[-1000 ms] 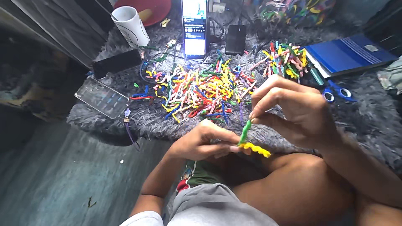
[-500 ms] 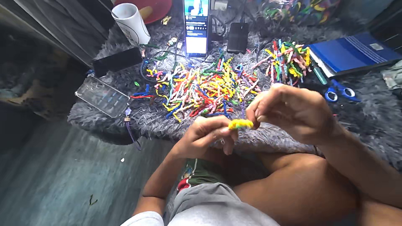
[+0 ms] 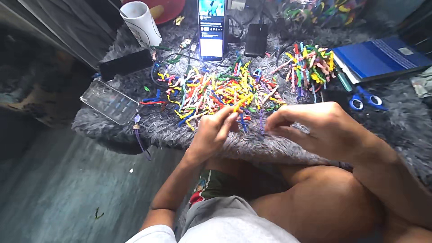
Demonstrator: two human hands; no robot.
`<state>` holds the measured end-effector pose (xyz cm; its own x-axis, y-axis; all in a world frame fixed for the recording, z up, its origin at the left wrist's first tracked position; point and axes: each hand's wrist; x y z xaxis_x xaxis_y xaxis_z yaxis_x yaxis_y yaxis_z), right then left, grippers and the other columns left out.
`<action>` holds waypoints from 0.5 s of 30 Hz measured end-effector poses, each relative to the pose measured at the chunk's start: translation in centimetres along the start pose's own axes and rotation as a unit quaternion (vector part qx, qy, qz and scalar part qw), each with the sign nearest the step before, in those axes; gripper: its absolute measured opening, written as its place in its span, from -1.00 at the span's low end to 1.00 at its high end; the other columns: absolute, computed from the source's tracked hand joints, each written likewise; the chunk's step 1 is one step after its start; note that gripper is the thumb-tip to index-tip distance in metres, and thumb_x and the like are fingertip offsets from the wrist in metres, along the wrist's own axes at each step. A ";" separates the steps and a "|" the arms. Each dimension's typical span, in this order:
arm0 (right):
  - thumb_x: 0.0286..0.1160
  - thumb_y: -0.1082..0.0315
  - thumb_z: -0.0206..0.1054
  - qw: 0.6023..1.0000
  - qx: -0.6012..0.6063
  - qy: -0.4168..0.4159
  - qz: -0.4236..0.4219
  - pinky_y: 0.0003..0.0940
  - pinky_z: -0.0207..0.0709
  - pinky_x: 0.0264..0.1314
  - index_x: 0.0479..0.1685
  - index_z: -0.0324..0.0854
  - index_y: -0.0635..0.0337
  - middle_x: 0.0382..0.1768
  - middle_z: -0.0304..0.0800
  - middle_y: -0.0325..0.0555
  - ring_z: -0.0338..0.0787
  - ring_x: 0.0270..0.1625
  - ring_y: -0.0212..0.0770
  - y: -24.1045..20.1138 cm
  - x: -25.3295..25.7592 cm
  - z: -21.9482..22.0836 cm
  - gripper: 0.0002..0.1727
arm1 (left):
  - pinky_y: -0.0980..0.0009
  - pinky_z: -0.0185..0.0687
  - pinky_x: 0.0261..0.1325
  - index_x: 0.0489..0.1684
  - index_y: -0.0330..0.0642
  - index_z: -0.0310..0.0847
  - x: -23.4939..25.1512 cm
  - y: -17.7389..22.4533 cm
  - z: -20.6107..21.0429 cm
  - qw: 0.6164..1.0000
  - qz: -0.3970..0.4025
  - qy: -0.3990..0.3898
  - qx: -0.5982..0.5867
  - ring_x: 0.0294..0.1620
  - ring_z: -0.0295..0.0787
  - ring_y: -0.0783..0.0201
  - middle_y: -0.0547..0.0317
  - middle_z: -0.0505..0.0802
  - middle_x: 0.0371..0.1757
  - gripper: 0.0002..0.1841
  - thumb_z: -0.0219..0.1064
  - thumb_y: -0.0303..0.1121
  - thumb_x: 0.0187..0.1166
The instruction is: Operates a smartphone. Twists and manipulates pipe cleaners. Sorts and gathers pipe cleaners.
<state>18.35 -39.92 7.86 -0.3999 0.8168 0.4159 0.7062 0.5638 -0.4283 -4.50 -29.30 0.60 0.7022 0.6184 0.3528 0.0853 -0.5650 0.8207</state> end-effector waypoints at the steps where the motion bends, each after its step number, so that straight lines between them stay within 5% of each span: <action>1: 0.58 0.25 0.30 0.999 -0.006 -0.003 0.035 -0.61 0.67 -0.22 -0.05 0.77 0.13 -0.29 0.81 -0.28 0.76 -0.31 -0.50 0.3 0.0 0.1 -0.80 | 0.44 0.86 -0.19 0.12 -0.42 0.67 0.1 0.2 -0.3 0.999 0.004 0.017 -0.037 -0.40 0.84 0.44 0.15 0.88 -0.28 -0.73 0.05 -0.45 0.83; 4: 0.66 0.09 0.31 0.995 0.033 0.020 0.089 -0.62 0.72 -0.10 0.34 0.69 0.18 0.01 0.86 -0.25 0.80 -0.16 -0.52 0.6 0.6 0.6 -0.56 | 0.49 0.83 -0.19 -0.02 -0.47 0.66 0.1 1.3 -0.2 0.993 0.063 0.049 -0.081 -0.39 0.81 0.48 0.14 0.86 -0.28 -0.77 0.08 -0.51 0.78; 6: 0.70 0.12 0.29 0.990 0.098 0.053 0.091 -0.67 0.72 -0.07 0.42 0.64 0.25 0.06 0.84 -0.25 0.80 -0.11 -0.57 0.1 1.0 1.1 -0.52 | 0.53 0.77 -0.21 -0.11 -0.49 0.69 0.1 1.9 0.6 0.989 0.127 0.051 -0.060 -0.39 0.78 0.50 0.13 0.85 -0.37 -0.78 0.13 -0.52 0.73; 11: 0.67 0.48 0.25 0.957 0.252 0.140 0.021 -0.70 0.71 -0.13 -0.13 0.77 0.33 -0.11 0.82 -0.26 0.76 -0.18 -0.59 -0.7 1.5 2.1 -0.83 | 0.53 0.59 -0.19 -0.30 -0.36 0.60 0.0 2.4 2.6 0.974 0.222 0.048 -0.002 -0.41 0.67 0.42 0.11 0.77 -0.49 -0.83 0.12 -0.53 0.68; 15: 0.75 0.35 0.23 0.925 0.348 0.153 0.012 -0.71 0.69 -0.25 -0.15 0.75 0.16 -0.19 0.83 -0.39 0.77 -0.26 -0.61 -0.7 1.1 2.2 -0.81 | 0.66 0.67 -0.25 -0.22 -0.27 0.57 -0.2 2.5 3.1 0.941 0.149 -0.070 -0.296 -0.39 0.69 0.61 0.24 0.75 -0.42 -0.69 -0.02 -0.34 0.89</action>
<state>16.12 -39.17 6.85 -0.1299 0.8170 0.5618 0.1239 0.5755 -0.8083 -2.25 -32.53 1.24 0.7222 0.3790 0.5786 -0.5104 -0.2725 0.8156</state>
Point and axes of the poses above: each hand's wrist, its own x-axis towards the middle knuckle, its own z-axis out of the palm, y = z × x
